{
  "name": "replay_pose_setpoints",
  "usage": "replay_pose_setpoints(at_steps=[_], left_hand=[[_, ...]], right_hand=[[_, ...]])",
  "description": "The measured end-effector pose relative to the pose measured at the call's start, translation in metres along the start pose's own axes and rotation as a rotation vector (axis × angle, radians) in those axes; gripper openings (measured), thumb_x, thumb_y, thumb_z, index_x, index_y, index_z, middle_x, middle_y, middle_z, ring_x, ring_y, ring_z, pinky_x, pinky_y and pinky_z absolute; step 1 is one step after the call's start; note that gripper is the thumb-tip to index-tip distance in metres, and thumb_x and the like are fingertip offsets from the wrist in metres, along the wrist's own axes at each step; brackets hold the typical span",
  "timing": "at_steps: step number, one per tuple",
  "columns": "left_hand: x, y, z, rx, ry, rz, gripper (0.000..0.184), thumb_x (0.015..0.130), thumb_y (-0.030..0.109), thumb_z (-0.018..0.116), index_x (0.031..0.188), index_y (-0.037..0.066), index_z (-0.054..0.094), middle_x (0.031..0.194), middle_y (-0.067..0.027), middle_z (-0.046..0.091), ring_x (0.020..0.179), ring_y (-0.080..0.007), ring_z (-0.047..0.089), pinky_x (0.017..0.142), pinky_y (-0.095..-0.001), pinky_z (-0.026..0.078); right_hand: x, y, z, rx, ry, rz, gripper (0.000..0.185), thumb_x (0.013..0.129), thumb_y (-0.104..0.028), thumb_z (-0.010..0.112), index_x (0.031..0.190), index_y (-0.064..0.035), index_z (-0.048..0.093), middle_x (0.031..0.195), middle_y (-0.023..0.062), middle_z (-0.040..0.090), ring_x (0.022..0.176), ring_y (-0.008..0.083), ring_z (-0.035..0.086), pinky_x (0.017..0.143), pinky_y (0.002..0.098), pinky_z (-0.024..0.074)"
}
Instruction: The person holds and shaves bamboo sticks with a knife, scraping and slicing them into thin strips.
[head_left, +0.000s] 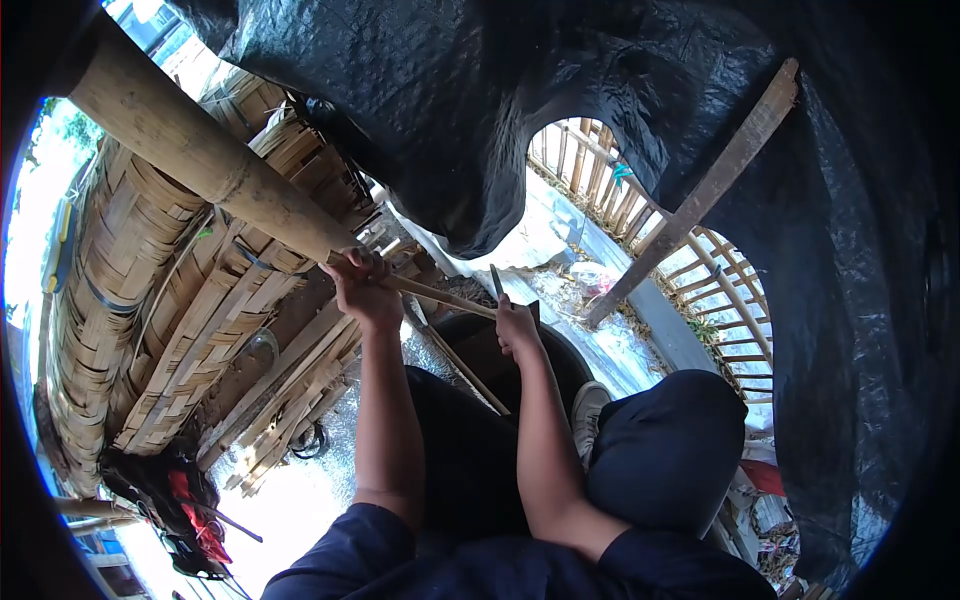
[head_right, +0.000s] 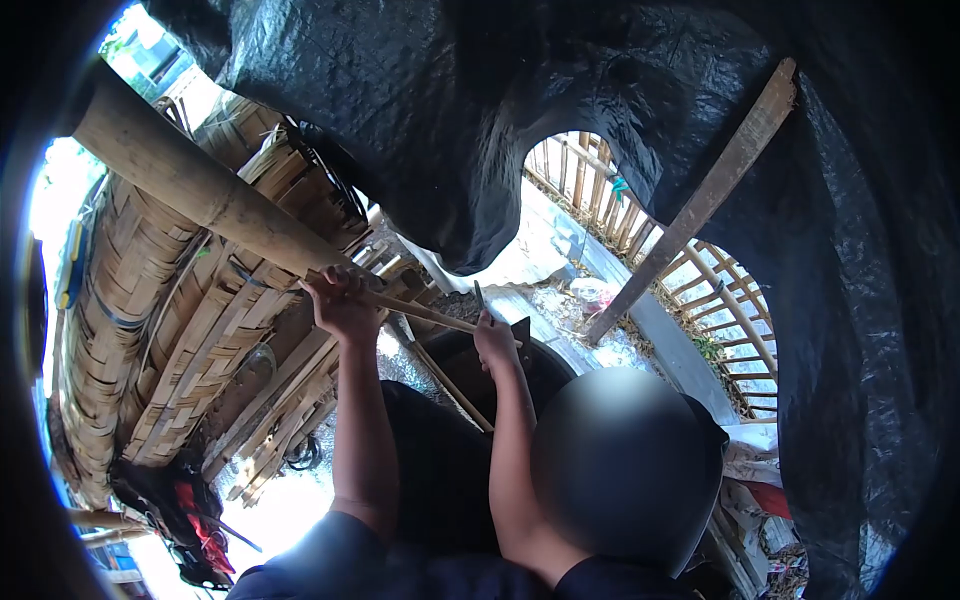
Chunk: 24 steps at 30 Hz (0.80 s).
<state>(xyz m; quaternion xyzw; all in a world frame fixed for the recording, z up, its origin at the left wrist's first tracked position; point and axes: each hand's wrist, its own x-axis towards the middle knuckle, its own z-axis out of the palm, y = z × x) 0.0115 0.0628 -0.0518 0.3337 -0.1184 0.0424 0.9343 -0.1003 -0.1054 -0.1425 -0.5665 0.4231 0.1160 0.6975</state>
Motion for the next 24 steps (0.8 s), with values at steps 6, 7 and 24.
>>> replay_pose_setpoints(at_steps=[6,7,24], left_hand=[[0.007,-0.008,0.014,0.008,-0.07,-0.12,0.034,0.096,0.045,0.047,0.089,0.012,0.048,0.081,0.0001,0.044,0.067,-0.0113,0.037,0.062,-0.0264,0.032],[0.008,-0.011,0.015,0.036,-0.105,-0.103,0.031,0.095,0.043,0.049,0.09,0.012,0.048,0.083,-0.0005,0.045,0.069,-0.0121,0.039,0.063,-0.0273,0.033],[0.007,0.011,0.046,0.184,-0.271,-0.285,0.049,0.094,0.061,0.037,0.09,0.013,0.045,0.065,0.0029,0.03,0.056,-0.0097,0.025,0.053,-0.025,0.023]], right_hand=[[0.005,0.003,0.001,0.053,0.003,0.02,0.045,0.098,-0.048,0.038,0.073,-0.0106,0.043,0.05,-0.0035,0.033,0.034,0.0082,0.029,0.033,0.0259,0.0203],[0.008,0.005,0.001,0.056,0.009,0.024,0.045,0.098,-0.048,0.038,0.073,-0.0106,0.043,0.05,-0.0035,0.033,0.034,0.0082,0.029,0.033,0.0259,0.0203],[0.027,0.031,-0.002,-0.161,0.054,0.095,0.059,0.097,-0.049,0.032,0.101,0.0016,0.06,0.061,0.0115,0.057,0.045,0.0241,0.057,0.041,0.0359,0.0454]])
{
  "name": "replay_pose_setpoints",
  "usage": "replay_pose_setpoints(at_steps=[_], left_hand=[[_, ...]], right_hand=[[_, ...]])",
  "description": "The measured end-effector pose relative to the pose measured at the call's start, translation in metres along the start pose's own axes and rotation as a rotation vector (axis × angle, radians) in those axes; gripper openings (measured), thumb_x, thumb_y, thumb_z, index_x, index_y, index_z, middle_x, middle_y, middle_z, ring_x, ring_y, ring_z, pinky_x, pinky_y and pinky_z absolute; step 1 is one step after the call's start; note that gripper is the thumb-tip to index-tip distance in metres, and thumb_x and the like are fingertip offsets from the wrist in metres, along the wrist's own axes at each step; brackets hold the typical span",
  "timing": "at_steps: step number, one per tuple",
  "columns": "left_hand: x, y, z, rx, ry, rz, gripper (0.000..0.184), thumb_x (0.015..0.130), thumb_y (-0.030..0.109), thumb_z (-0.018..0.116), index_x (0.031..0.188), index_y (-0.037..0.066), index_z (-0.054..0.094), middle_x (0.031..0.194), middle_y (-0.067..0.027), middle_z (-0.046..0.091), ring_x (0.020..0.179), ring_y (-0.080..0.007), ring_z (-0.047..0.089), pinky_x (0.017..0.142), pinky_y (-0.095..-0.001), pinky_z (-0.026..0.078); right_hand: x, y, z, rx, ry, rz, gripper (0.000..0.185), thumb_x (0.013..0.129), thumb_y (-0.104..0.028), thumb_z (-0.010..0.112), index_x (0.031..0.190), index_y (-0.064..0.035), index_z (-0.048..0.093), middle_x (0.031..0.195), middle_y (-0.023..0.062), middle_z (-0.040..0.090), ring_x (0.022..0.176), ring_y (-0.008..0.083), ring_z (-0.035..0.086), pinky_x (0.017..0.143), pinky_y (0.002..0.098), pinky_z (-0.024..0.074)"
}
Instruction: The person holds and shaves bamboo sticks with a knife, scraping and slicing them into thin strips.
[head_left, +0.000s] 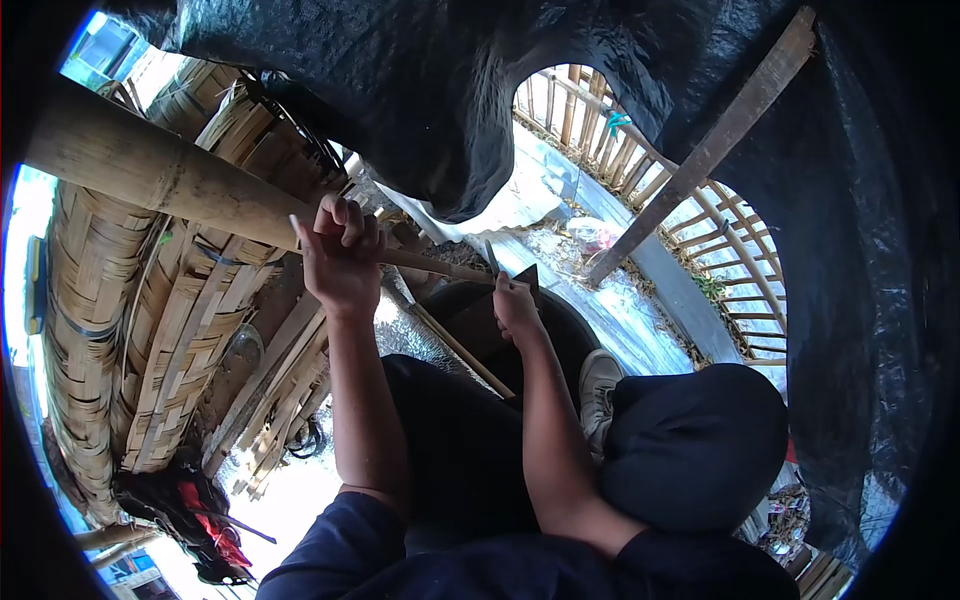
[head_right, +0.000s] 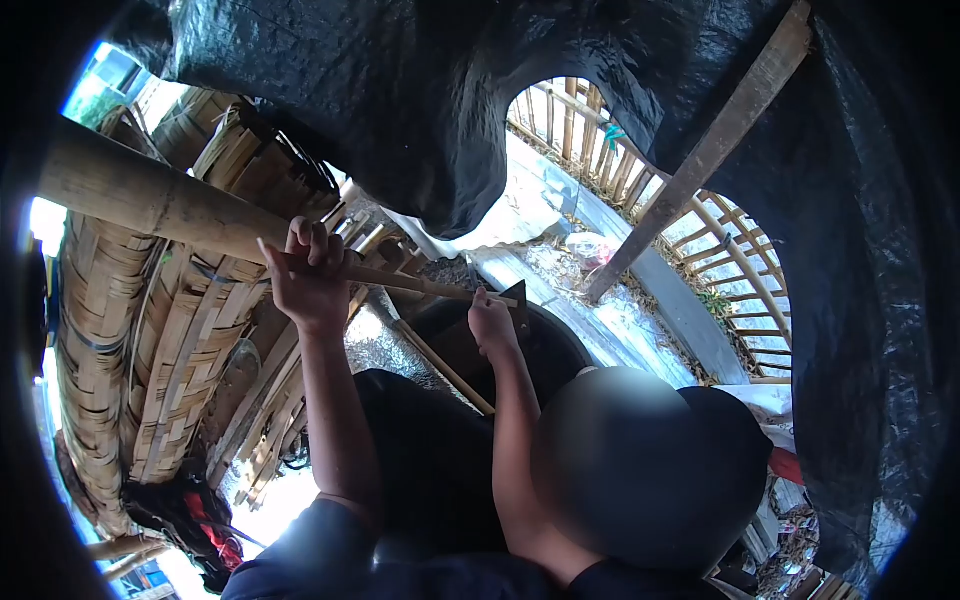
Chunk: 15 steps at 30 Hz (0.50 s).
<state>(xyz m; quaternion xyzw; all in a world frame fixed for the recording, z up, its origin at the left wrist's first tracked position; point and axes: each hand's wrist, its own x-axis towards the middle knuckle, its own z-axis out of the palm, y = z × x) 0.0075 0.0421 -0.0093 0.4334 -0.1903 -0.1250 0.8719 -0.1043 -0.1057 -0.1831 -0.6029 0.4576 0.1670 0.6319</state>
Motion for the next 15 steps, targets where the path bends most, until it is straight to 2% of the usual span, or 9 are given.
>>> replay_pose_setpoints(at_steps=[2,6,9,11,15], left_hand=[[-0.003,0.004,0.008,-0.104,-0.03,0.009,0.06,0.09,0.069,0.032,0.087,0.011,0.045,0.065,0.0028,0.031,0.056,-0.0104,0.026,0.053,-0.0254,0.022],[-0.006,0.01,0.015,-0.219,0.003,-0.042,0.068,0.086,0.075,0.029,0.083,0.009,0.044,0.064,0.0026,0.03,0.056,-0.011,0.025,0.054,-0.0256,0.021],[-0.006,0.014,0.015,-0.212,-0.025,-0.078,0.064,0.087,0.072,0.029,0.079,0.009,0.043,0.061,0.0025,0.029,0.055,-0.0111,0.025,0.054,-0.0259,0.02],[-0.006,0.017,0.018,-0.152,-0.033,-0.106,0.058,0.088,0.064,0.03,0.077,0.009,0.042,0.057,0.003,0.026,0.053,-0.0106,0.023,0.052,-0.0263,0.019],[-0.008,0.017,0.024,-0.128,-0.052,-0.13,0.055,0.088,0.06,0.032,0.073,0.008,0.042,0.054,0.0039,0.026,0.049,-0.0095,0.023,0.049,-0.0263,0.018]], right_hand=[[0.002,0.002,-0.002,-0.003,-0.005,-0.015,0.059,0.097,-0.05,0.032,0.101,0.0012,0.06,0.061,0.011,0.057,0.045,0.0237,0.057,0.042,0.0358,0.0453],[0.004,0.005,-0.003,-0.024,-0.031,-0.018,0.059,0.097,-0.051,0.032,0.1,0.0004,0.06,0.061,0.0096,0.055,0.046,0.0214,0.056,0.041,0.0348,0.0443],[-0.001,-0.001,-0.004,-0.03,-0.051,-0.029,0.056,0.097,-0.05,0.032,0.096,-0.0017,0.06,0.06,0.0074,0.053,0.044,0.0192,0.052,0.04,0.034,0.0422],[-0.008,-0.005,-0.005,-0.027,-0.051,-0.036,0.053,0.097,-0.049,0.031,0.092,-0.0034,0.059,0.06,0.0059,0.052,0.043,0.0179,0.05,0.039,0.0332,0.0405],[-0.036,-0.025,-0.013,0.071,-0.189,-0.042,0.041,0.098,-0.042,0.031,0.087,-0.0088,0.051,0.057,0.0011,0.043,0.038,0.0113,0.038,0.036,0.0284,0.0319]])
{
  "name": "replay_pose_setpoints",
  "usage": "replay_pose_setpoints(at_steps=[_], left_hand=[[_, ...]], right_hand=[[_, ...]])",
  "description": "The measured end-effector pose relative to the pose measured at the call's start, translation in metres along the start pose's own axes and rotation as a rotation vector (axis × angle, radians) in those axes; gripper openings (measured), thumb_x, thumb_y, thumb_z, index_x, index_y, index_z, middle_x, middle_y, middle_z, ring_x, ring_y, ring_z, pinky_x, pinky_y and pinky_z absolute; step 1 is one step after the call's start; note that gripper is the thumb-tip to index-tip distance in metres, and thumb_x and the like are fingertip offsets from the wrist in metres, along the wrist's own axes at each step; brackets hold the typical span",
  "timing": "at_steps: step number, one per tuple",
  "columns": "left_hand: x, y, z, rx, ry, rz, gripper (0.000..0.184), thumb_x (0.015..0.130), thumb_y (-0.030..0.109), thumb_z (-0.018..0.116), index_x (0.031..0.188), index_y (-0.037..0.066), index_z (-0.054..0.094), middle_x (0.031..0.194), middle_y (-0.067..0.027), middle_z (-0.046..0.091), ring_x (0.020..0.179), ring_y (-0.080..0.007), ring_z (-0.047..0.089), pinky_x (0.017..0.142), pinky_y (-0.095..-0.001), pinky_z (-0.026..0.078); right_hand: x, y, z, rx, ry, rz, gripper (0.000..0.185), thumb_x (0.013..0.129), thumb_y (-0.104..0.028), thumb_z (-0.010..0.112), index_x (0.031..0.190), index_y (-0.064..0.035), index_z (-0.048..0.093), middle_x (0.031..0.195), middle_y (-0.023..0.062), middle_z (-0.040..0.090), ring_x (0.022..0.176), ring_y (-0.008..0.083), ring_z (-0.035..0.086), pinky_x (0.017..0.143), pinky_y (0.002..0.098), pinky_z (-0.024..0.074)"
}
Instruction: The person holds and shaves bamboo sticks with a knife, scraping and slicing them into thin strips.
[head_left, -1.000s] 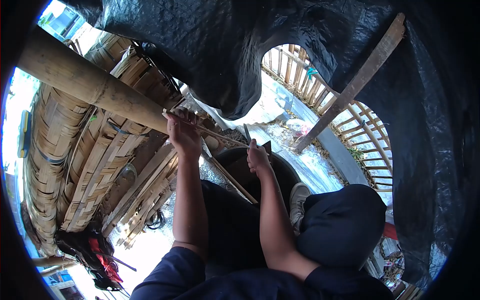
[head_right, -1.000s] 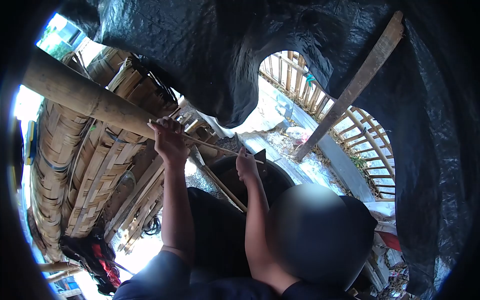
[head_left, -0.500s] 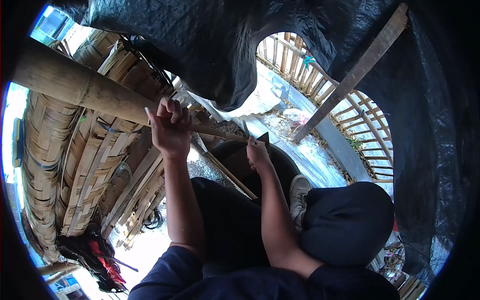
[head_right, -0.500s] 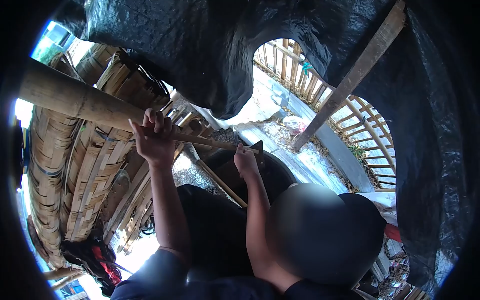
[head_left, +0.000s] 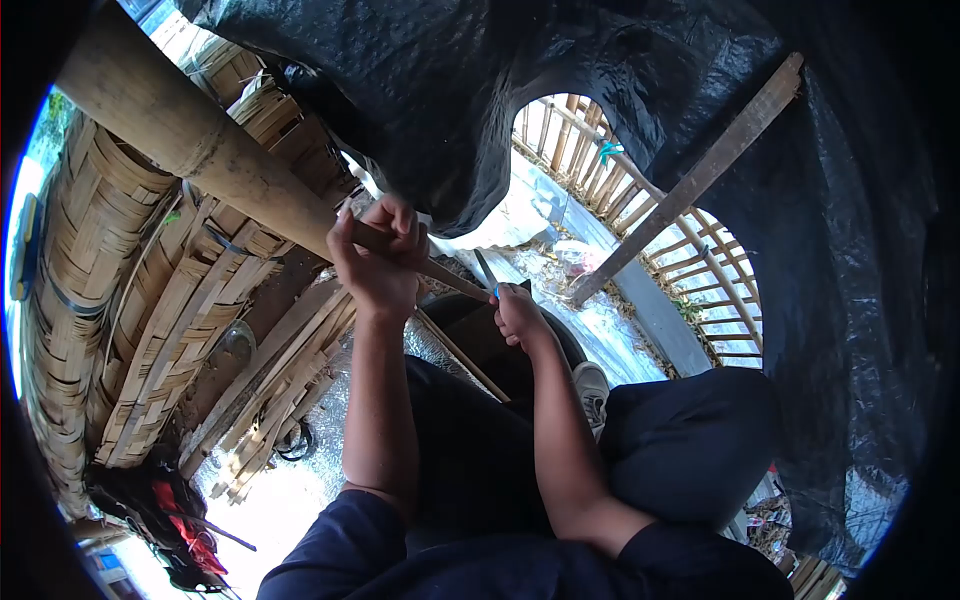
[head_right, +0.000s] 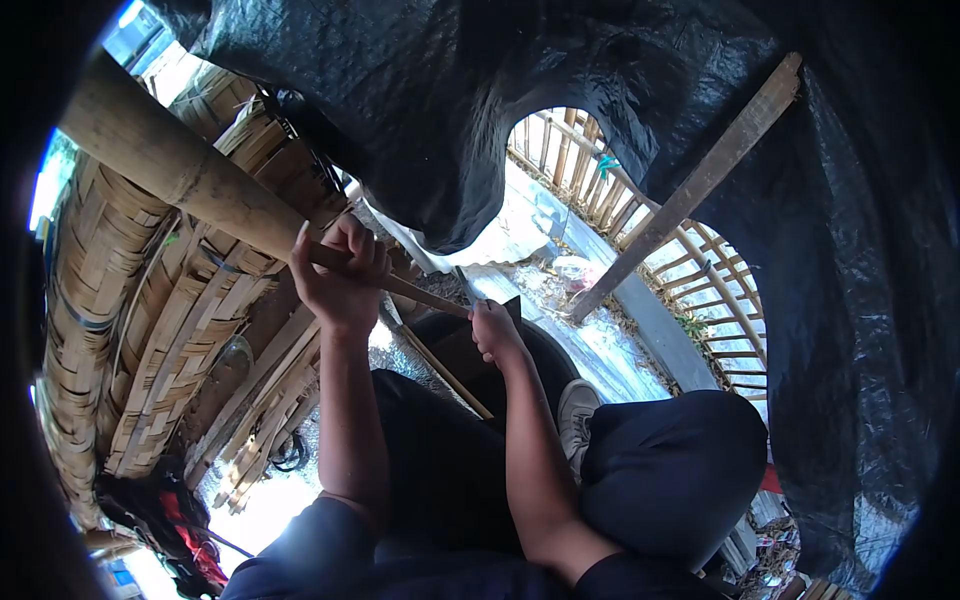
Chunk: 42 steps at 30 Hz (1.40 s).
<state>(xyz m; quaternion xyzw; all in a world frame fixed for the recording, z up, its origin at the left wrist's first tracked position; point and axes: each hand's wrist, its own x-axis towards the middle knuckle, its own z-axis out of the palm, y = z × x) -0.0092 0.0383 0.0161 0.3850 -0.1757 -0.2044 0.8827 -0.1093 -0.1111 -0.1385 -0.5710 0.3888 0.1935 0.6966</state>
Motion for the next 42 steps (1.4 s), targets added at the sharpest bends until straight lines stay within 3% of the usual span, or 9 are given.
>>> replay_pose_setpoints(at_steps=[5,10,13,17,19,23,31,36,42], left_hand=[[-0.008,-0.002,0.021,0.073,-0.025,0.03,0.05,0.089,0.054,0.034,0.067,0.01,0.042,0.054,0.0039,0.027,0.048,-0.009,0.025,0.047,-0.0263,0.019],[-0.009,-0.014,0.026,0.048,-0.03,0.088,0.046,0.09,0.049,0.038,0.064,0.011,0.039,0.056,0.002,0.03,0.049,-0.0093,0.026,0.045,-0.0257,0.02],[-0.009,-0.016,0.029,0.054,0.001,0.14,0.047,0.091,0.047,0.039,0.06,0.012,0.037,0.054,0.0015,0.03,0.047,-0.0097,0.025,0.045,-0.0258,0.02],[-0.008,-0.015,0.031,0.121,-0.072,0.109,0.051,0.091,0.048,0.037,0.054,0.012,0.035,0.049,0.0017,0.027,0.045,-0.0103,0.023,0.045,-0.0271,0.019],[-0.009,-0.018,0.032,0.117,-0.153,0.056,0.058,0.091,0.052,0.038,0.053,0.009,0.034,0.049,0.0,0.029,0.047,-0.0107,0.027,0.048,-0.0283,0.02],[-0.011,-0.037,0.048,0.092,-0.358,0.121,0.06,0.09,0.066,0.031,0.064,0.012,0.034,0.056,0.0043,0.025,0.052,-0.0081,0.02,0.049,-0.027,0.015],[-0.022,-0.057,0.064,0.21,-0.428,0.132,0.065,0.088,0.073,0.033,0.065,0.011,0.031,0.06,0.0052,0.027,0.055,-0.0062,0.022,0.049,-0.0254,0.015],[-0.033,-0.051,0.059,0.265,-0.352,0.174,0.069,0.086,0.075,0.034,0.062,0.011,0.029,0.056,0.0048,0.025,0.05,-0.0061,0.022,0.046,-0.0249,0.015],[-0.028,-0.042,0.039,0.183,-0.265,0.205,0.061,0.092,0.066,0.033,0.062,0.013,0.03,0.055,0.0062,0.022,0.047,-0.0066,0.018,0.044,-0.0259,0.014]], right_hand=[[-0.051,-0.038,0.007,0.053,-0.086,-0.26,0.028,0.101,-0.034,0.037,0.091,-0.0094,0.046,0.056,-0.0043,0.035,0.04,0.0027,0.026,0.037,0.0217,0.0228],[-0.071,-0.046,0.007,-0.305,0.095,-0.559,0.031,0.098,-0.025,0.045,0.091,-0.0007,0.063,0.062,0.003,0.053,0.058,0.0085,0.048,0.056,0.027,0.0375],[-0.088,-0.052,0.011,-0.197,0.125,-0.517,0.026,0.1,-0.024,0.043,0.096,-0.0056,0.059,0.063,-0.0037,0.046,0.045,0.0039,0.036,0.041,0.0222,0.0301],[-0.108,-0.061,0.006,-0.232,0.195,-0.494,0.022,0.1,-0.02,0.043,0.098,-0.0035,0.057,0.065,-0.0015,0.048,0.044,0.0048,0.036,0.041,0.0233,0.0315],[-0.129,-0.067,0.006,-0.108,0.239,-0.356,0.023,0.095,-0.015,0.043,0.098,0.0023,0.058,0.064,0.0054,0.053,0.05,0.0099,0.048,0.045,0.0268,0.04],[-0.163,-0.077,-0.002,-0.215,0.065,-0.374,0.023,0.097,-0.016,0.043,0.104,0.0042,0.052,0.064,0.0051,0.054,0.044,0.0099,0.047,0.04,0.026,0.0403],[-0.176,-0.058,0.001,-0.403,0.287,-0.417,0.026,0.1,-0.025,0.04,0.097,-0.001,0.051,0.065,0.0042,0.05,0.047,0.0116,0.046,0.038,0.0292,0.0389],[-0.165,-0.033,0.022,-0.626,0.526,-0.771,0.018,0.089,-0.008,0.045,0.095,0.0051,0.056,0.086,0.0314,0.062,0.084,0.0461,0.062,0.072,0.0512,0.049],[-0.084,0.034,0.028,-0.659,0.444,-0.714,0.016,0.09,-0.007,0.045,0.09,0.0074,0.051,0.074,0.0345,0.059,0.079,0.0466,0.063,0.071,0.0514,0.0495]])
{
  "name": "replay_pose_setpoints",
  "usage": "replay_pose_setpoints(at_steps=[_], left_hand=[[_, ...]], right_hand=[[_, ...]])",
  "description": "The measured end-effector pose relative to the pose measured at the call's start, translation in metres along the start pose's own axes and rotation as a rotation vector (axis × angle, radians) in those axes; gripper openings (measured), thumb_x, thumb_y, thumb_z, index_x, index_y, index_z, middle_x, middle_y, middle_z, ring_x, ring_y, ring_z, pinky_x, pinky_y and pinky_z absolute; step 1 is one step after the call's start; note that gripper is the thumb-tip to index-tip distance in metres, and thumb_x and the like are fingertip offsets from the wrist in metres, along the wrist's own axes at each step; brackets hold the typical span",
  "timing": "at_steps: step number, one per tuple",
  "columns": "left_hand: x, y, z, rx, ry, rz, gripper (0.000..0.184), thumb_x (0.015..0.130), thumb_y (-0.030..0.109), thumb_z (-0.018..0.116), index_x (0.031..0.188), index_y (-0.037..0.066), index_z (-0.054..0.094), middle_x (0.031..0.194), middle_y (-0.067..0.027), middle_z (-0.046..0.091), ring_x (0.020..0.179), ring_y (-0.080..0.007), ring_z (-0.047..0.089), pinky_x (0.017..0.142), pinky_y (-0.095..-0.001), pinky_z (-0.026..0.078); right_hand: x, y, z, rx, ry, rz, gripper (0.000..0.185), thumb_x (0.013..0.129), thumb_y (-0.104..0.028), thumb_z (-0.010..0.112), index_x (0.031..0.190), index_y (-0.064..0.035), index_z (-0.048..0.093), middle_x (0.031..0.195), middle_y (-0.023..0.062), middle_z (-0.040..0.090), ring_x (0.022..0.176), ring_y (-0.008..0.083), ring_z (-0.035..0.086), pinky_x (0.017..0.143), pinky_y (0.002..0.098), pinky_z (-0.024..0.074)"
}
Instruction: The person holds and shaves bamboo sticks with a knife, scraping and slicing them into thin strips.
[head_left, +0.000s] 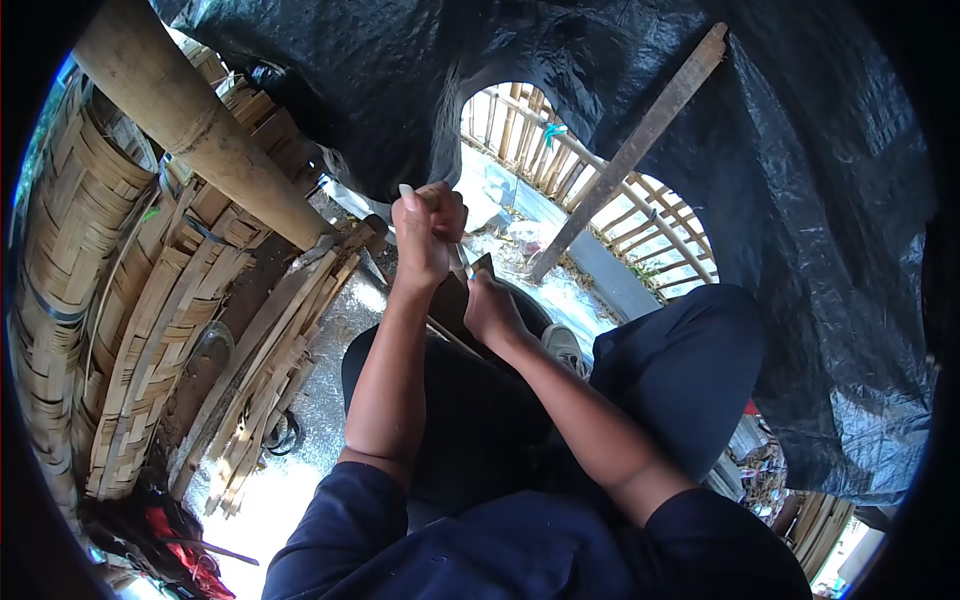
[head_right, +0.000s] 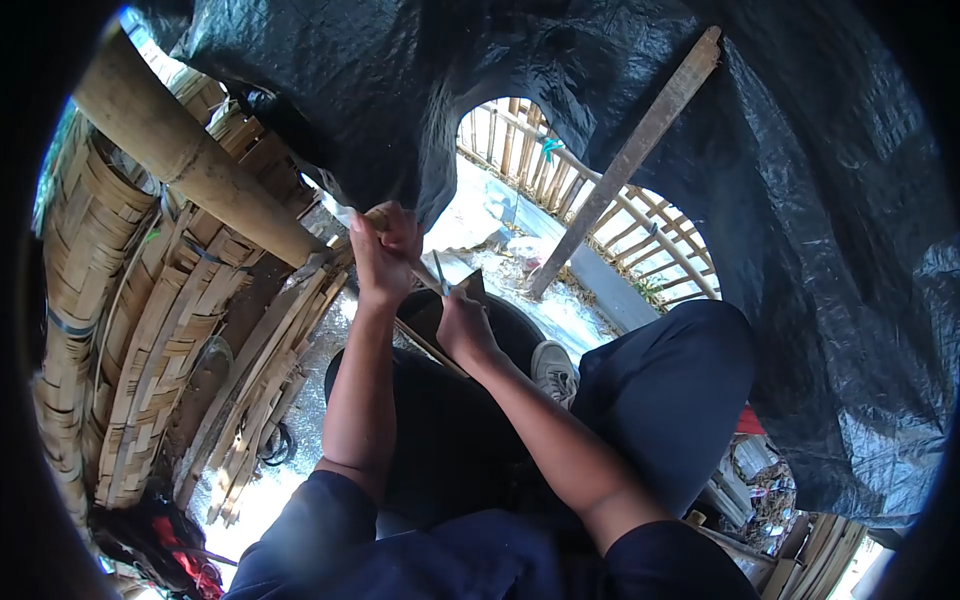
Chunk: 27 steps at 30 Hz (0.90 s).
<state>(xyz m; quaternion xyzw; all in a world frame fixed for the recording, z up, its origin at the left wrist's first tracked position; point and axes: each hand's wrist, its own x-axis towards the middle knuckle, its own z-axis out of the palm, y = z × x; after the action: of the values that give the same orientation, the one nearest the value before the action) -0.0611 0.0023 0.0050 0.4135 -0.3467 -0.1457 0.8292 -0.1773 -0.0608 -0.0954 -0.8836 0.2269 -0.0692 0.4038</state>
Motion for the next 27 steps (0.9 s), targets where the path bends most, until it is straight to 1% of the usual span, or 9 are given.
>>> replay_pose_setpoints(at_steps=[2,4,5,7,12,14,17,22,27], left_hand=[[0.004,-0.001,-0.005,-0.005,0.01,0.0,0.06,0.092,0.065,0.033,0.063,0.013,0.03,0.055,0.0063,0.022,0.047,-0.0066,0.017,0.044,-0.026,0.014],[0.01,0.001,-0.005,0.0,0.036,0.012,0.058,0.093,0.064,0.034,0.064,0.014,0.03,0.056,0.0061,0.022,0.048,-0.007,0.017,0.045,-0.0263,0.014],[0.012,0.0,-0.008,0.006,0.034,0.013,0.058,0.093,0.064,0.034,0.064,0.014,0.03,0.056,0.0061,0.022,0.048,-0.007,0.017,0.045,-0.0263,0.014],[0.017,-0.002,-0.016,-0.042,0.119,0.013,0.057,0.093,0.063,0.034,0.064,0.014,0.029,0.056,0.0059,0.022,0.048,-0.0074,0.016,0.045,-0.0267,0.014],[0.022,0.006,-0.029,-0.129,0.181,0.033,0.054,0.094,0.06,0.033,0.066,0.015,0.032,0.057,0.006,0.023,0.049,-0.0084,0.017,0.047,-0.0269,0.015],[0.026,0.009,-0.031,-0.13,0.287,0.039,0.058,0.093,0.063,0.033,0.063,0.015,0.028,0.055,0.0055,0.021,0.047,-0.0079,0.016,0.044,-0.0269,0.013],[0.024,0.012,-0.04,-0.131,0.317,0.025,0.056,0.094,0.062,0.033,0.064,0.015,0.029,0.056,0.0052,0.023,0.048,-0.0083,0.016,0.045,-0.0271,0.014],[0.02,0.014,-0.05,-0.14,0.335,0.025,0.054,0.095,0.06,0.032,0.066,0.015,0.03,0.057,0.0047,0.024,0.049,-0.0085,0.017,0.046,-0.0273,0.015],[0.022,0.02,-0.058,-0.132,0.324,0.045,0.053,0.096,0.057,0.031,0.064,0.015,0.029,0.055,0.0047,0.022,0.048,-0.0088,0.015,0.045,-0.0274,0.014]], right_hand=[[0.001,0.04,0.028,-0.029,-0.025,0.002,0.018,0.092,-0.009,0.044,0.09,0.0072,0.051,0.076,0.0343,0.06,0.08,0.0467,0.063,0.072,0.052,0.0494],[-0.003,0.066,0.038,0.05,-0.098,0.072,0.022,0.094,-0.014,0.043,0.092,0.0065,0.05,0.075,0.0316,0.06,0.078,0.0496,0.06,0.067,0.0539,0.048],[0.0,0.071,0.039,0.055,-0.098,0.069,0.022,0.094,-0.014,0.043,0.092,0.0065,0.05,0.075,0.0316,0.06,0.078,0.0496,0.06,0.067,0.0539,0.048],[0.006,0.065,0.033,0.009,-0.146,0.097,0.026,0.095,-0.015,0.04,0.092,0.0079,0.052,0.084,0.0345,0.061,0.085,0.0472,0.062,0.076,0.0533,0.0486],[0.02,0.065,0.035,0.005,-0.187,0.116,0.026,0.095,-0.017,0.041,0.093,0.0066,0.053,0.085,0.0336,0.061,0.087,0.0475,0.061,0.077,0.0532,0.0477],[0.021,0.066,0.037,0.021,-0.196,0.134,0.027,0.095,-0.019,0.042,0.092,0.0055,0.053,0.085,0.033,0.061,0.087,0.0483,0.06,0.077,0.0542,0.0467],[0.023,0.064,0.041,0.043,-0.16,0.12,0.028,0.096,-0.019,0.04,0.092,0.0049,0.053,0.082,0.032,0.061,0.082,0.0468,0.061,0.073,0.0525,0.0482],[0.026,0.062,0.039,0.069,-0.223,0.182,0.028,0.097,-0.02,0.039,0.093,0.0043,0.052,0.079,0.0296,0.062,0.067,0.0407,0.064,0.063,0.0489,0.0506],[0.029,0.065,0.041,0.093,-0.245,0.228,0.028,0.097,-0.02,0.038,0.094,0.0035,0.053,0.079,0.0292,0.063,0.067,0.0404,0.064,0.063,0.0487,0.0508]])
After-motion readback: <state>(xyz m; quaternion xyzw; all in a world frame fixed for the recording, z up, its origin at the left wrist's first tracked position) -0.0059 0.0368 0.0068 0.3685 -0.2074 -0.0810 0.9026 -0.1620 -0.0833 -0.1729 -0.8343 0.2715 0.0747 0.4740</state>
